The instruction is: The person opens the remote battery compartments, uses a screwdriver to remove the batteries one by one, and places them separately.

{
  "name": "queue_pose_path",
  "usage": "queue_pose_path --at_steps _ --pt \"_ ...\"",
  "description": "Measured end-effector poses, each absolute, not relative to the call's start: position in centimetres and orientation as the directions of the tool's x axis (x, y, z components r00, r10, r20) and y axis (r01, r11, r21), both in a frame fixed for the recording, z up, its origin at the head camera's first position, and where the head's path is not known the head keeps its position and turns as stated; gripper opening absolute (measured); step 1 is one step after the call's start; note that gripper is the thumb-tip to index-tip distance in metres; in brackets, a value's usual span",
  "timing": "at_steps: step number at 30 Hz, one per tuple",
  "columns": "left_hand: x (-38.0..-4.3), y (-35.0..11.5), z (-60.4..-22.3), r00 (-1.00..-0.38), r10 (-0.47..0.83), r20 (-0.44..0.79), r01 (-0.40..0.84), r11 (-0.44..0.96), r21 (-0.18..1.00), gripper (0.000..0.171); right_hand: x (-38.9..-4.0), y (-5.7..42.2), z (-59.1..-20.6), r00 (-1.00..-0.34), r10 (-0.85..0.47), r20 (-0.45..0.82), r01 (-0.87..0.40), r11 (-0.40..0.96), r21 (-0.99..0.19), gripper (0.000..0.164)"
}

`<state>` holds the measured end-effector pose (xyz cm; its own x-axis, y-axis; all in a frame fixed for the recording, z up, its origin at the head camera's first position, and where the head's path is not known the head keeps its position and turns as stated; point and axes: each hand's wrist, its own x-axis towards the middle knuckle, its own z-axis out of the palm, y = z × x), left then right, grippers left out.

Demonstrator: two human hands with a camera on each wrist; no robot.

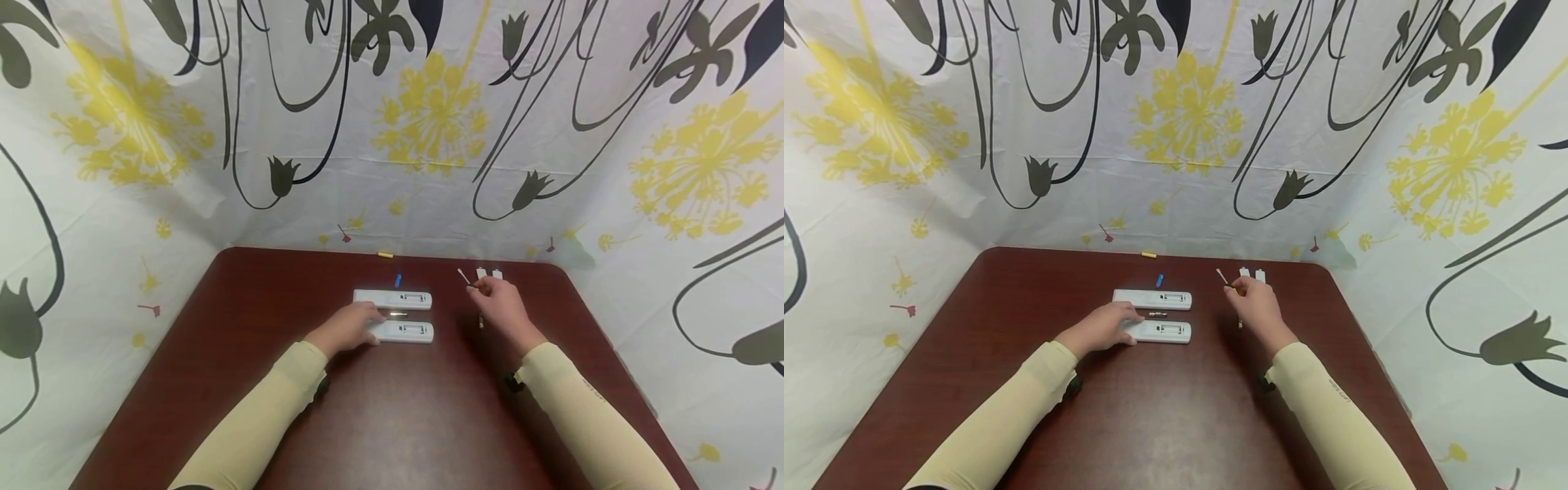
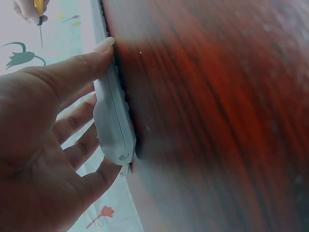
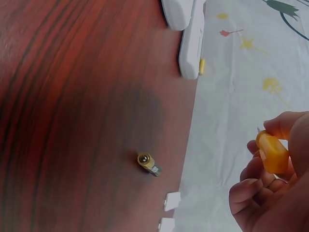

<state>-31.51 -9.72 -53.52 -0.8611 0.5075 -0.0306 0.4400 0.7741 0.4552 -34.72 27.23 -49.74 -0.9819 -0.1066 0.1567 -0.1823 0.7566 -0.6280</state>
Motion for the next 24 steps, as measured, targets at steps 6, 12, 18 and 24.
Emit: queue_pose_path --at_steps 6,12,18,24 --pt "-31.5 -9.7 -53.5 -0.863 0.505 -0.034 0.437 0.777 0.453 0.048 -34.8 27.9 -49.5 -0.976 -0.095 0.194 -0.188 0.814 -0.549 0.027" --pt "-31.5 -9.7 -53.5 -0.859 0.511 -0.028 0.448 0.776 0.444 0.047 -34.9 28.7 -49.2 -0.978 -0.061 0.201 -0.162 0.829 -0.535 0.027" --pt "-31.5 -9.8 -53.5 -0.856 0.515 -0.028 0.453 0.777 0.438 0.047 -34.8 29.3 -48.8 -0.987 -0.031 0.158 -0.116 0.819 -0.561 0.03" --pt "-31.5 -9.8 -53.5 -0.859 0.511 -0.031 0.442 0.77 0.459 0.047 -34.9 30.1 -48.7 -0.987 -0.034 0.158 -0.118 0.82 -0.56 0.028"
